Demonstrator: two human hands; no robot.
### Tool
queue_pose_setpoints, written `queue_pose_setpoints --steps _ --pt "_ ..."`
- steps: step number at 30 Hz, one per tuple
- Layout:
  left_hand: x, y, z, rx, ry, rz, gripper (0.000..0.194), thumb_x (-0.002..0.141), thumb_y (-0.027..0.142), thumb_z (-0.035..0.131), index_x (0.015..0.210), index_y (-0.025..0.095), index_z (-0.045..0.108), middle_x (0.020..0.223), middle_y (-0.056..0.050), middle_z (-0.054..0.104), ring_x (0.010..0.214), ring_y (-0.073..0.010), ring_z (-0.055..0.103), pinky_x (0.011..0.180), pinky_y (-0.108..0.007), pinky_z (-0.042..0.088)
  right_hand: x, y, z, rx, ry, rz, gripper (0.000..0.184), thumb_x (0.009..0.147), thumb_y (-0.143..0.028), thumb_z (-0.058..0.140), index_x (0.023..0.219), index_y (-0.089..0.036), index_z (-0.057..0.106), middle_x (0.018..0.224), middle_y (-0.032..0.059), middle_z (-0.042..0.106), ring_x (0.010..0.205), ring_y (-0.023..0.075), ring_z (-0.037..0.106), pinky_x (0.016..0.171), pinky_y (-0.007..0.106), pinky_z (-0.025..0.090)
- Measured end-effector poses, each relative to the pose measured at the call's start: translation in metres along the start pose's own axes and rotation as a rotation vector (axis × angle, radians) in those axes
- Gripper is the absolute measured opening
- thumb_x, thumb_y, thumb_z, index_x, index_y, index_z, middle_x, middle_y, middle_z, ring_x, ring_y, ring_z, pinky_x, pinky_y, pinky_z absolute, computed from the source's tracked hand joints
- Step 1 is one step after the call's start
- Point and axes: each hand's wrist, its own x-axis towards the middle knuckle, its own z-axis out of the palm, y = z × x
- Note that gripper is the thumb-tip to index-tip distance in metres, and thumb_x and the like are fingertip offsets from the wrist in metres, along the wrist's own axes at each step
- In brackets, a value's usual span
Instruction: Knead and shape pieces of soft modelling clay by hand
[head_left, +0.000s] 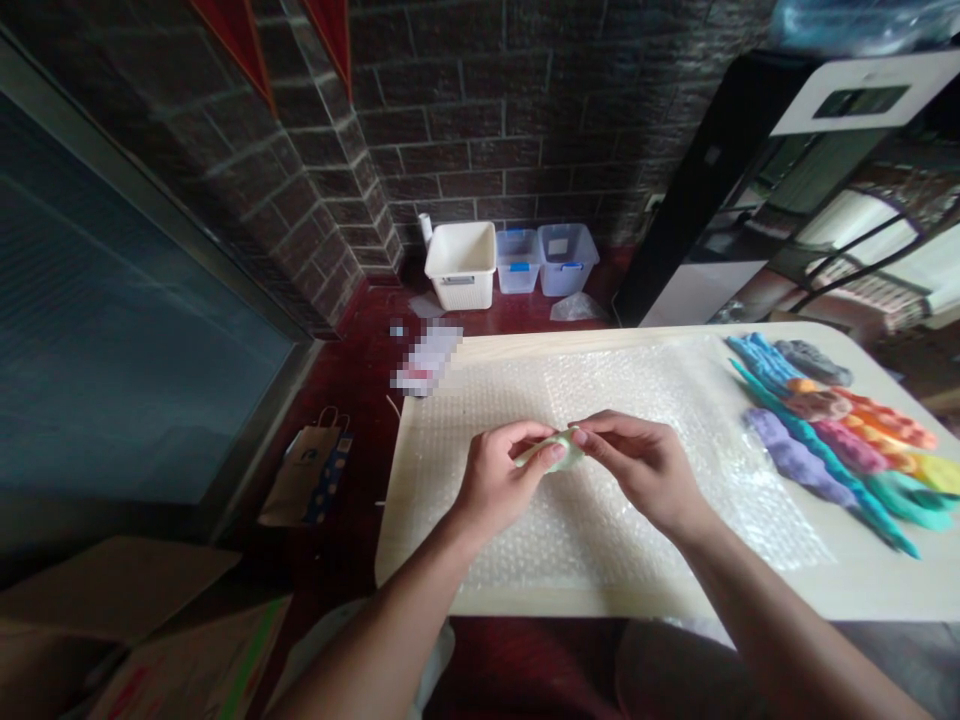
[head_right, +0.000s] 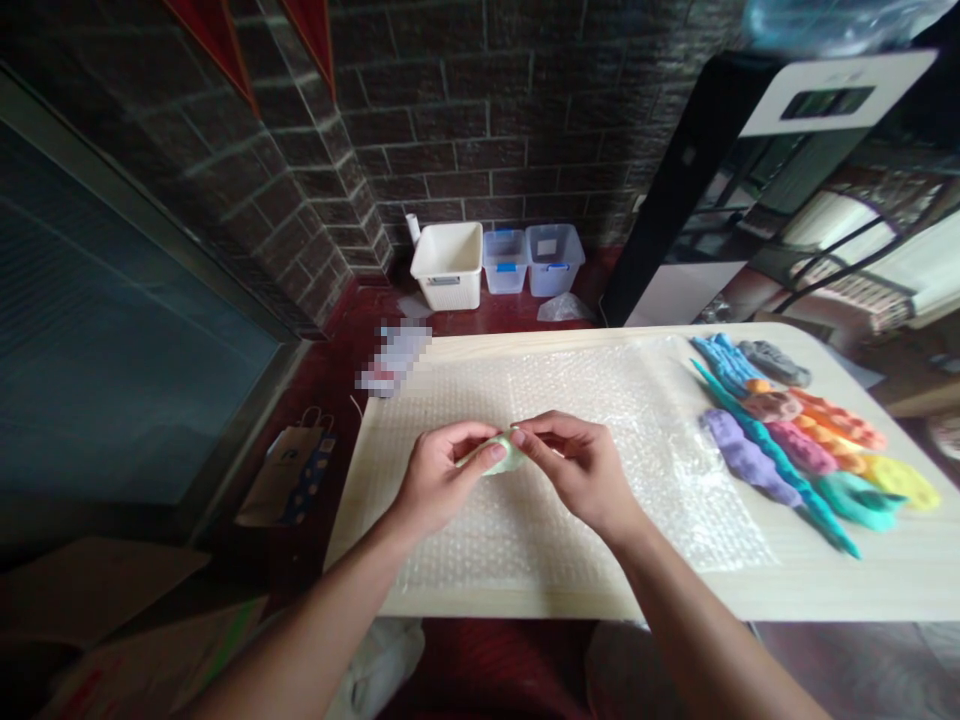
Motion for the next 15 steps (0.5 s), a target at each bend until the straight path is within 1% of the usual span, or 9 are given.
queue_pose_setpoints --steps 3,5,9,12,15 --pt "-0.0012 0.0042 0.0014 0.039 -0.002 0.056 0.021 0.095 0.036 0.074 0.106 0.019 0.079 0.107 -0.010 0.082 0.099 -0.0242 0.076 0.092 -0.036 0.059 -0.0009 -0.0026 0.0009 -0.057 -0.010 -0.064 0.022 0.087 -0.043 0.085 0.093 -0.022 0.087 0.088 0.0086 0.081 0.080 0.0209 0.072 0.071 0.033 0.058" --pt "-0.0020 0.0060 0.0025 0.031 -0.001 0.065 0.022 0.095 0.037 0.074 0.108 0.020 0.080 0.109 -0.010 0.082 0.102 -0.0259 0.077 0.094 -0.038 0.059 -0.0019 -0.0031 0.0019 -0.032 -0.024 -0.064 0.020 0.087 -0.041 0.085 0.095 -0.023 0.087 0.092 0.0087 0.081 0.083 0.0212 0.074 0.075 0.034 0.059" --pt "-0.0028 0.0075 0.0019 0.068 0.048 0.086 0.020 0.094 0.038 0.077 0.105 0.022 0.082 0.105 -0.010 0.083 0.098 -0.0272 0.078 0.089 -0.038 0.059 -0.0025 -0.0028 0.0021 0.057 -0.006 -0.058 0.016 0.086 -0.037 0.087 0.097 -0.025 0.086 0.095 0.0076 0.082 0.087 0.0215 0.075 0.079 0.035 0.061" --pt "-0.0035 0.0091 -0.0001 0.128 0.081 0.130 0.017 0.095 0.036 0.076 0.103 0.022 0.082 0.102 -0.009 0.083 0.094 -0.0251 0.078 0.086 -0.036 0.059 -0.0018 -0.0030 0.0005 0.021 -0.014 -0.119 0.010 0.089 -0.033 0.084 0.094 -0.025 0.086 0.093 0.0072 0.081 0.087 0.0206 0.074 0.078 0.035 0.059" --pt "-0.0044 0.0110 -0.0010 0.179 0.081 0.182 0.015 0.096 0.034 0.075 0.102 0.022 0.082 0.100 -0.008 0.083 0.091 -0.0236 0.077 0.085 -0.035 0.059 -0.0018 -0.0038 -0.0006 -0.038 -0.037 -0.175 0.008 0.092 -0.031 0.082 0.096 -0.025 0.085 0.093 0.0068 0.080 0.086 0.0201 0.073 0.077 0.035 0.056"
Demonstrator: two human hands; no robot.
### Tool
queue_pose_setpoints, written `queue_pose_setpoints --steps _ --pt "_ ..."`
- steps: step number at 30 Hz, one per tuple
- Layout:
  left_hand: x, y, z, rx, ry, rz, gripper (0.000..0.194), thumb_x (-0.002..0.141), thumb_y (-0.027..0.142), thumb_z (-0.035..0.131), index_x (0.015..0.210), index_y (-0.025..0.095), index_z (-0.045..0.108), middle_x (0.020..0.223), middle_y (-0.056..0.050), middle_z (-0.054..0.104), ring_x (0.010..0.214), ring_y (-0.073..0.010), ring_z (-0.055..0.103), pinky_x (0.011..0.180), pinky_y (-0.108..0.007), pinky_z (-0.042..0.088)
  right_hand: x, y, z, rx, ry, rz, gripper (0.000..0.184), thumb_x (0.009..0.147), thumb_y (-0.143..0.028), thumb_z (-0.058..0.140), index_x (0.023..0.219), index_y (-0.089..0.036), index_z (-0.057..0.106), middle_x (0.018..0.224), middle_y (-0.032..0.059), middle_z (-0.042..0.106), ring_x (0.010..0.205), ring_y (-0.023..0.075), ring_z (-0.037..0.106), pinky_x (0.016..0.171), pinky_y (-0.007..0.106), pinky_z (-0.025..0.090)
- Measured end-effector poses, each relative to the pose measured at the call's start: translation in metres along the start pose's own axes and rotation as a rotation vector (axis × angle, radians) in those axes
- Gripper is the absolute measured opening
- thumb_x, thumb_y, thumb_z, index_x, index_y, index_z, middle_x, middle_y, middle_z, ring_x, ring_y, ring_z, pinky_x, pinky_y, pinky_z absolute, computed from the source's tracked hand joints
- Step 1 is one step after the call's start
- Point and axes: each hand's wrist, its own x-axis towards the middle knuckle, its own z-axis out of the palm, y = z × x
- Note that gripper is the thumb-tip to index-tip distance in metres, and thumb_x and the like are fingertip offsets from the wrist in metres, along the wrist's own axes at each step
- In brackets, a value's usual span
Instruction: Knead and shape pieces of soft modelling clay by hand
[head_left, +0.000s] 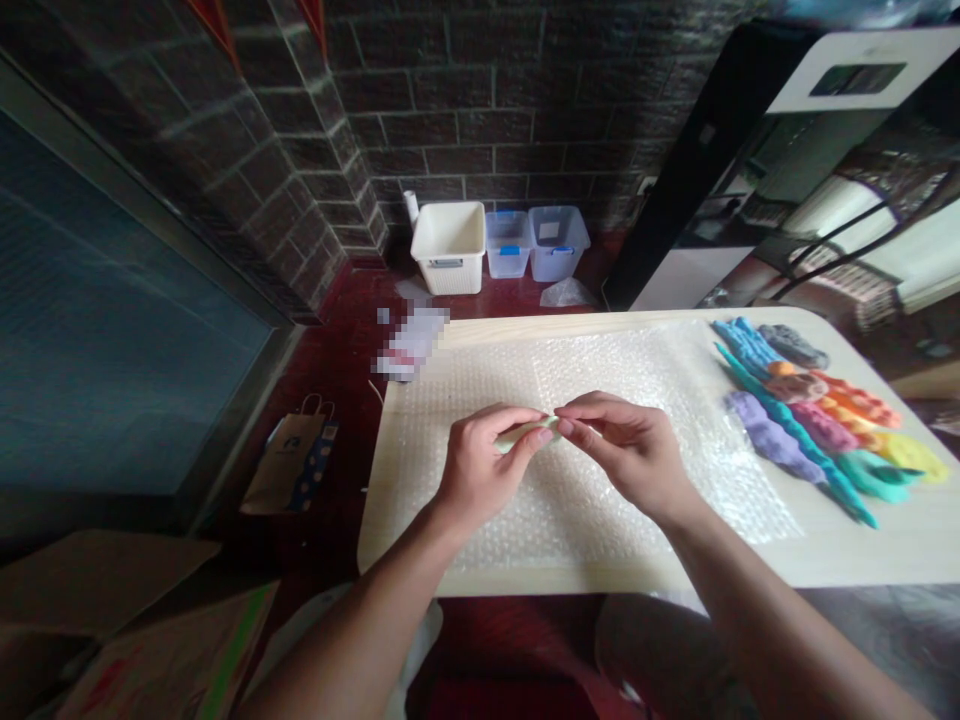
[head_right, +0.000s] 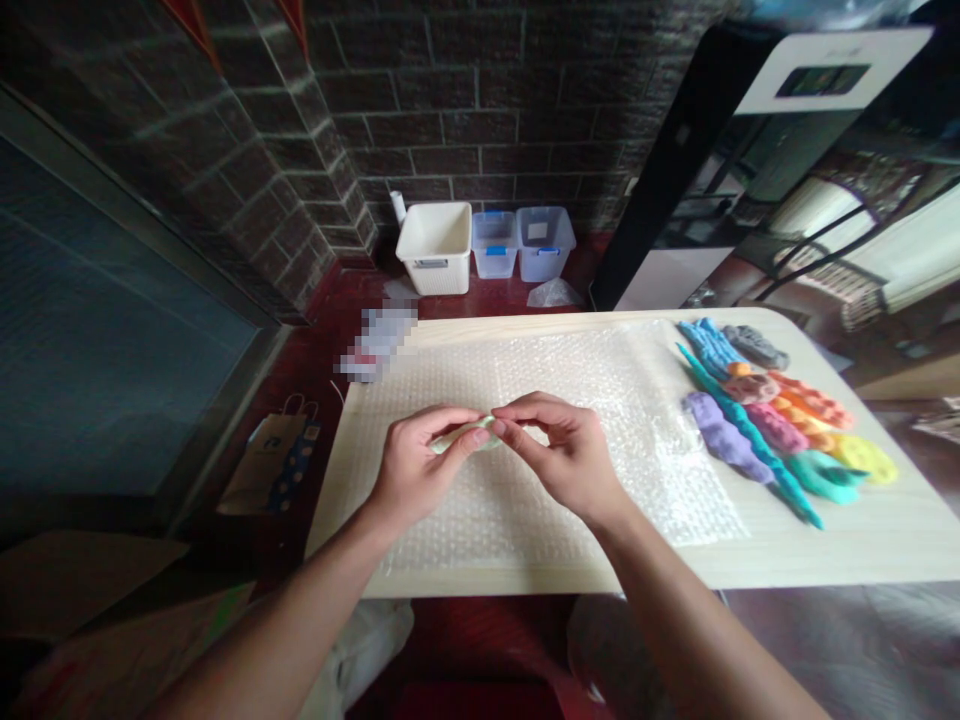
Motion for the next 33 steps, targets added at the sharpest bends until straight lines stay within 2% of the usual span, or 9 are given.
queue_pose_setpoints --steps 8,15,20,25,33 --pt "0.000 0.003 0.001 0.078 -0.008 0.088 0.015 0.096 0.028 0.073 0.108 0.021 0.080 0.105 -0.008 0.082 0.097 -0.0239 0.077 0.089 -0.034 0.059 0.000 -0.005 0.002 -0.052 -0.001 -0.016 0.010 0.092 -0.033 0.081 0.091 -0.024 0.084 0.087 0.0064 0.079 0.081 0.0207 0.072 0.075 0.037 0.057" --pt "0.000 0.003 0.000 0.011 0.011 0.065 0.015 0.097 0.030 0.074 0.107 0.023 0.081 0.104 -0.007 0.083 0.095 -0.0224 0.078 0.089 -0.035 0.060 0.000 -0.007 0.005 0.101 0.066 0.074 0.010 0.086 -0.034 0.086 0.091 -0.026 0.086 0.088 0.0054 0.082 0.081 0.0205 0.074 0.073 0.036 0.060" --pt "0.001 0.006 -0.002 0.107 0.025 0.192 0.012 0.098 0.026 0.071 0.104 0.023 0.081 0.100 -0.006 0.082 0.093 -0.0207 0.077 0.087 -0.035 0.061 0.001 -0.007 0.005 0.059 0.024 -0.009 0.010 0.087 -0.034 0.086 0.093 -0.025 0.086 0.088 0.0064 0.081 0.081 0.0209 0.073 0.073 0.037 0.060" --pt "0.001 0.006 -0.001 0.187 0.070 0.322 0.013 0.095 0.019 0.074 0.107 0.021 0.078 0.102 -0.006 0.082 0.094 -0.0185 0.076 0.087 -0.032 0.062 0.000 -0.008 0.003 0.002 0.006 -0.093 0.006 0.091 -0.027 0.083 0.096 -0.027 0.086 0.091 0.0059 0.081 0.083 0.0207 0.074 0.077 0.038 0.060" --pt "0.000 0.007 -0.003 0.203 0.102 0.395 0.014 0.098 0.018 0.072 0.109 0.023 0.080 0.104 -0.004 0.083 0.097 -0.0175 0.078 0.090 -0.032 0.063 -0.001 -0.015 0.004 0.073 0.027 -0.044 0.010 0.086 -0.035 0.088 0.093 -0.028 0.086 0.093 0.0070 0.082 0.086 0.0220 0.076 0.081 0.040 0.065"
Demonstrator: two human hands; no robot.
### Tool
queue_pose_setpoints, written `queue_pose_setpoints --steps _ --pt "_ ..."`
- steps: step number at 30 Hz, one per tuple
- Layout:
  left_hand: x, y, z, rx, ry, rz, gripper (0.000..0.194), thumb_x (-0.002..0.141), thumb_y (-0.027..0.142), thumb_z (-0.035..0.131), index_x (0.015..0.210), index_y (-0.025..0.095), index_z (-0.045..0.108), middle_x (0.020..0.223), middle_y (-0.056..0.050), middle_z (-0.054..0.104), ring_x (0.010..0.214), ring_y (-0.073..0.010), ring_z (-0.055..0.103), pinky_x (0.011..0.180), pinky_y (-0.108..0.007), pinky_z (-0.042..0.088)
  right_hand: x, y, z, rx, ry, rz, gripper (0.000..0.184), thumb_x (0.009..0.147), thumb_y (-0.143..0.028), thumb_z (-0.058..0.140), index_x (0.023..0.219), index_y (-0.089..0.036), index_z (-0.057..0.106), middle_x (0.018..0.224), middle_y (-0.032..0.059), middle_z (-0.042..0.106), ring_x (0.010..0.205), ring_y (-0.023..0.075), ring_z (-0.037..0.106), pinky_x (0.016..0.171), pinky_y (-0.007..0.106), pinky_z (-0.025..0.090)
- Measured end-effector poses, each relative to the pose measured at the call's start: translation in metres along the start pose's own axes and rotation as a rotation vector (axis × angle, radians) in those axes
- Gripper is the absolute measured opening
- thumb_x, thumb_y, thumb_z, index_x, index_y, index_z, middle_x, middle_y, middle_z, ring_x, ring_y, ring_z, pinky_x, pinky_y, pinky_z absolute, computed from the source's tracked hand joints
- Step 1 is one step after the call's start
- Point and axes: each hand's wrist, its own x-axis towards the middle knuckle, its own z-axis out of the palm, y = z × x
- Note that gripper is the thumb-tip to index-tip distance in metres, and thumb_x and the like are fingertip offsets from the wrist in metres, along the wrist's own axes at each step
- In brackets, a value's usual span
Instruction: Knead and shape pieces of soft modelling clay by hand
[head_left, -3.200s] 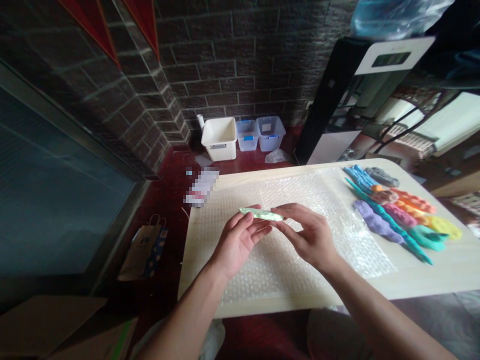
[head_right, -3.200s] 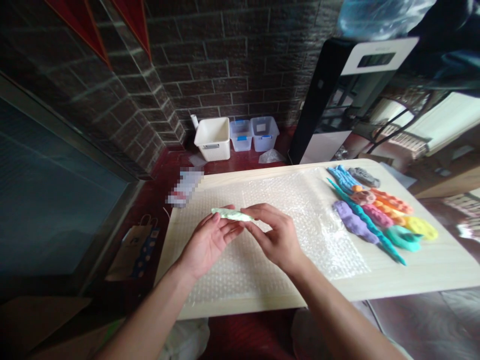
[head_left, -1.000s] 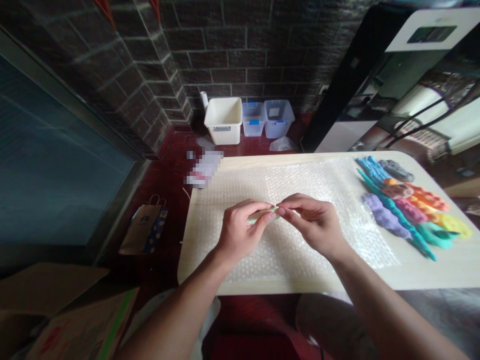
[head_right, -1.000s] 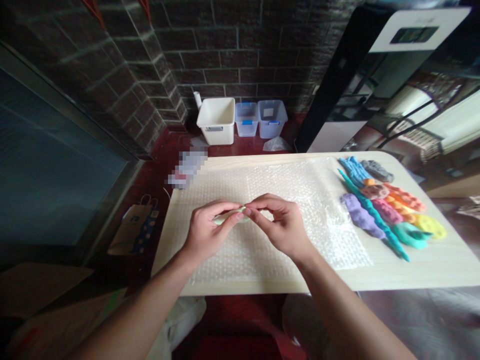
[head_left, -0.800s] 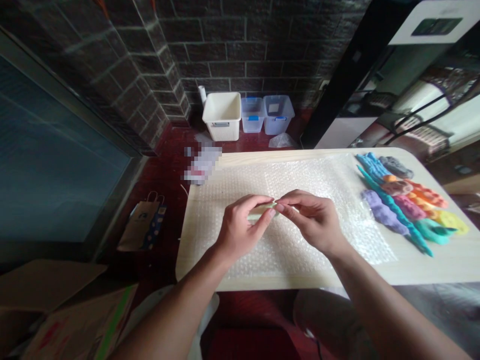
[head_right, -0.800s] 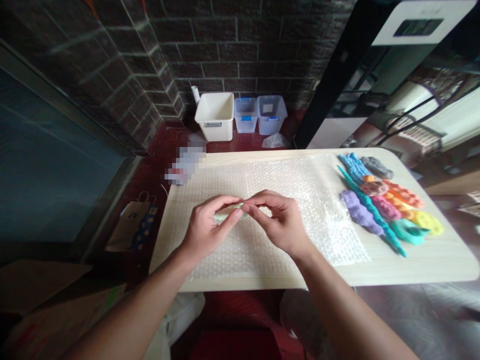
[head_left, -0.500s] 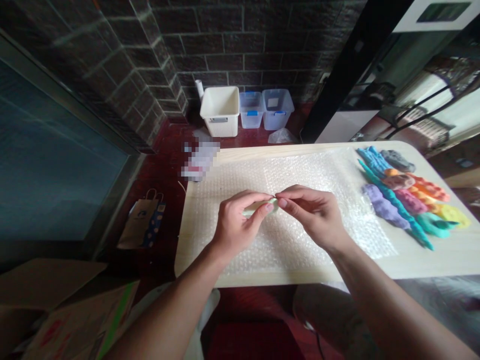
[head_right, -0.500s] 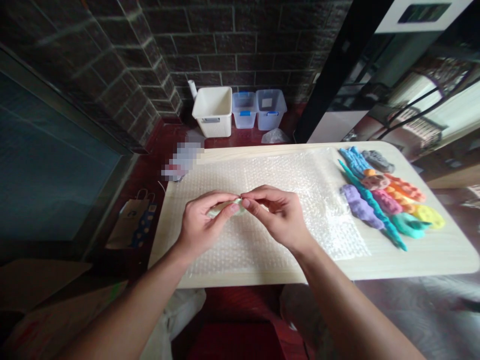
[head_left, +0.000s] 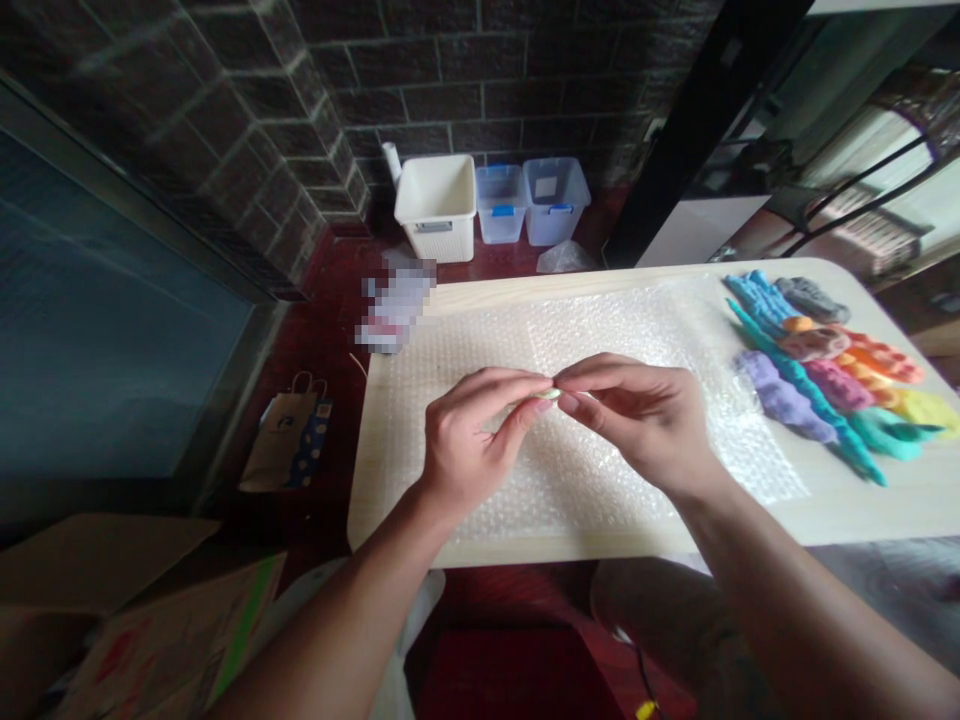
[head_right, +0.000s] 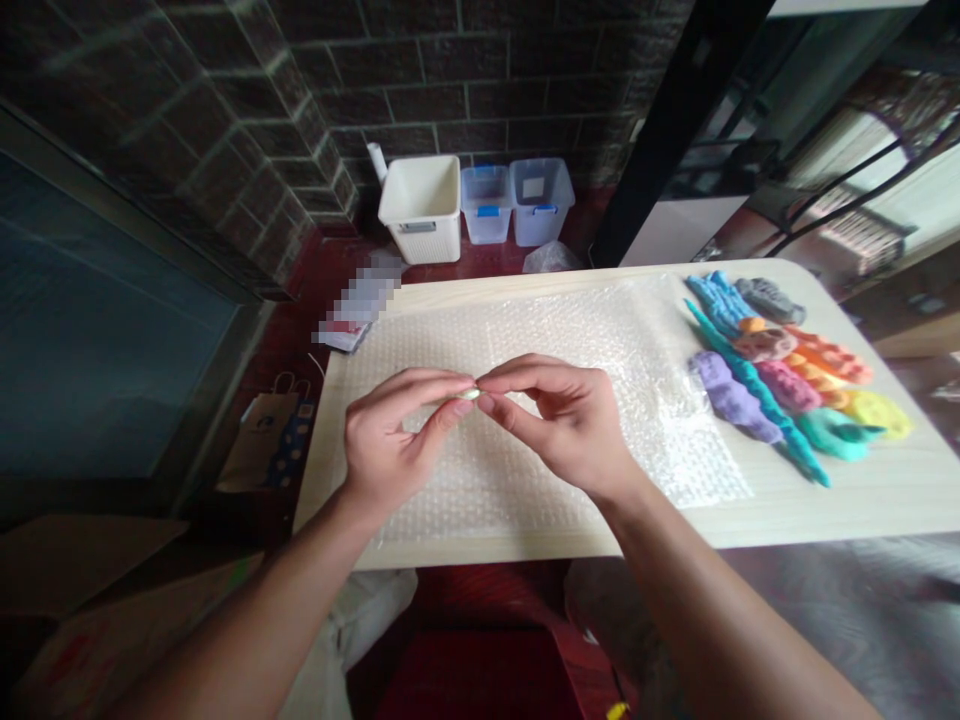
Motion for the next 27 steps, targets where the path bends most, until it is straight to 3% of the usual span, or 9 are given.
queue_pose_setpoints --steps 11,27 --pt "0.0020 -0.0026 -0.0005 -0.007 0.018 0.094 0.017 0.098 0.016 0.072 0.111 0.025 0.079 0.108 -0.002 0.084 0.102 -0.0180 0.078 0.099 -0.038 0.058 -0.0027 -0.0027 0.0004 -0.012 -0.016 -0.092 0.013 0.087 -0.022 0.086 0.097 -0.031 0.087 0.094 0.0049 0.082 0.088 0.0220 0.076 0.080 0.039 0.064" --pt "0.0007 -0.0023 0.0003 -0.072 -0.031 0.042 0.020 0.098 0.012 0.071 0.114 0.022 0.078 0.112 -0.005 0.083 0.105 -0.0174 0.076 0.097 -0.035 0.060 -0.0040 0.0034 -0.0006 -0.038 -0.028 -0.165 0.017 0.088 -0.017 0.084 0.100 -0.028 0.085 0.094 0.0050 0.080 0.086 0.0214 0.074 0.078 0.039 0.057"
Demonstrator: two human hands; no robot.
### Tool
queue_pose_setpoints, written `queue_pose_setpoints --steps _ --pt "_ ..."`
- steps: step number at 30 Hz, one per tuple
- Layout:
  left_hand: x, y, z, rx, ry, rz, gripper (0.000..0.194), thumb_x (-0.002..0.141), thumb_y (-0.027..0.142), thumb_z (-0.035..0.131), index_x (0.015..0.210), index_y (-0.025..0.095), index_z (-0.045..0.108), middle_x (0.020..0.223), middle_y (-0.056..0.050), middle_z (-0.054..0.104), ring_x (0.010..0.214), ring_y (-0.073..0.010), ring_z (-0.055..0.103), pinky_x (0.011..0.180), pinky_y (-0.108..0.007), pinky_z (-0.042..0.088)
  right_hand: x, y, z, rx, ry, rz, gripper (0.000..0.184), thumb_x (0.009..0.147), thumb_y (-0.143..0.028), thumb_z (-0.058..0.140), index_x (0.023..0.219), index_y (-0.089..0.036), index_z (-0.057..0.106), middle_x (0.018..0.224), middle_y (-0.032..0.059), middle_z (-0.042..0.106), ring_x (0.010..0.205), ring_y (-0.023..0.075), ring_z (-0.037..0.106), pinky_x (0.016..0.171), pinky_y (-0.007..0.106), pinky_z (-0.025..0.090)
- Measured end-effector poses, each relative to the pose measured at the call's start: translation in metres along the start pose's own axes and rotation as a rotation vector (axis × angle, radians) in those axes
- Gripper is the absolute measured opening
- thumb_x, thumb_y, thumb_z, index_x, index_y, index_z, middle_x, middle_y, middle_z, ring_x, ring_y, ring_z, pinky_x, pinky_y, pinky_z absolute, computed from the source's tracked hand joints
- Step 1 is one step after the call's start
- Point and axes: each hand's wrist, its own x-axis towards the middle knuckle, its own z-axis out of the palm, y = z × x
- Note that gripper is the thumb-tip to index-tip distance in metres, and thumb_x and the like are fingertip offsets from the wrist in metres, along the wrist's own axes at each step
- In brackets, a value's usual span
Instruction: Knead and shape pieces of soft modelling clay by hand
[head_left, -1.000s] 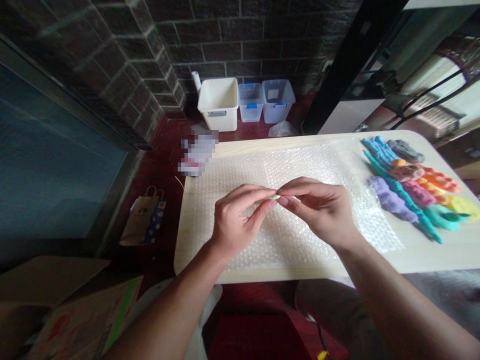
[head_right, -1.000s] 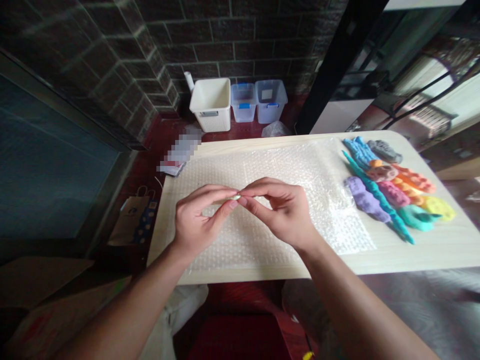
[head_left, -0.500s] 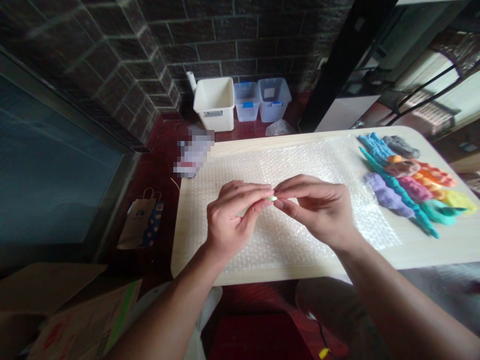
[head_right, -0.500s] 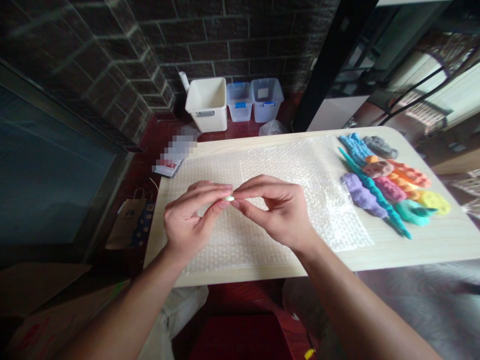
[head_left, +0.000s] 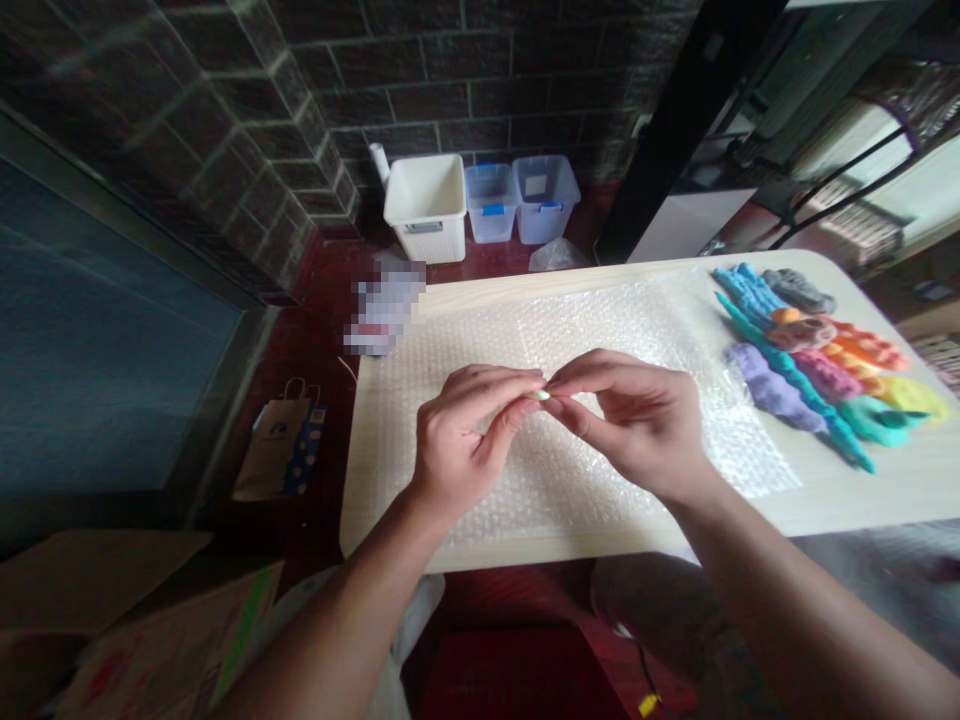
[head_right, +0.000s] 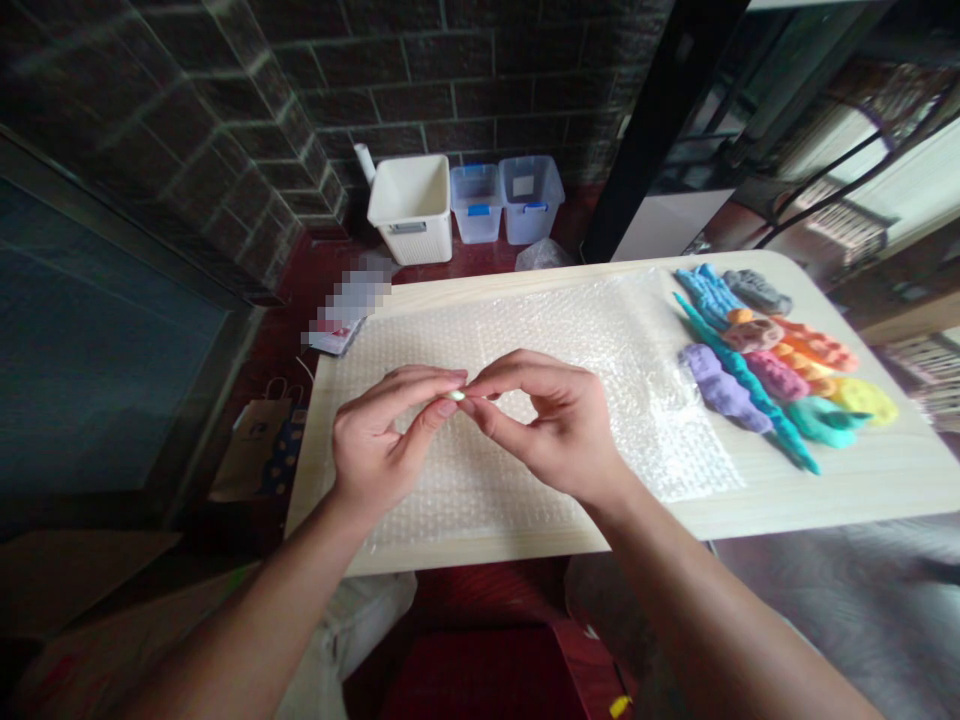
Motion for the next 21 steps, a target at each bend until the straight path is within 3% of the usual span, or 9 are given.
queue_pose_setpoints --steps 21 --pt "-0.0009 0.0019 0.0008 0.038 -0.004 -0.065 0.015 0.098 0.016 0.071 0.110 0.020 0.079 0.109 -0.005 0.083 0.100 -0.0169 0.078 0.093 -0.032 0.062 -0.0006 0.0013 -0.0015 -0.041 0.006 0.012 0.016 0.088 -0.016 0.084 0.099 -0.028 0.086 0.093 0.0047 0.081 0.083 0.0211 0.074 0.075 0.037 0.057"
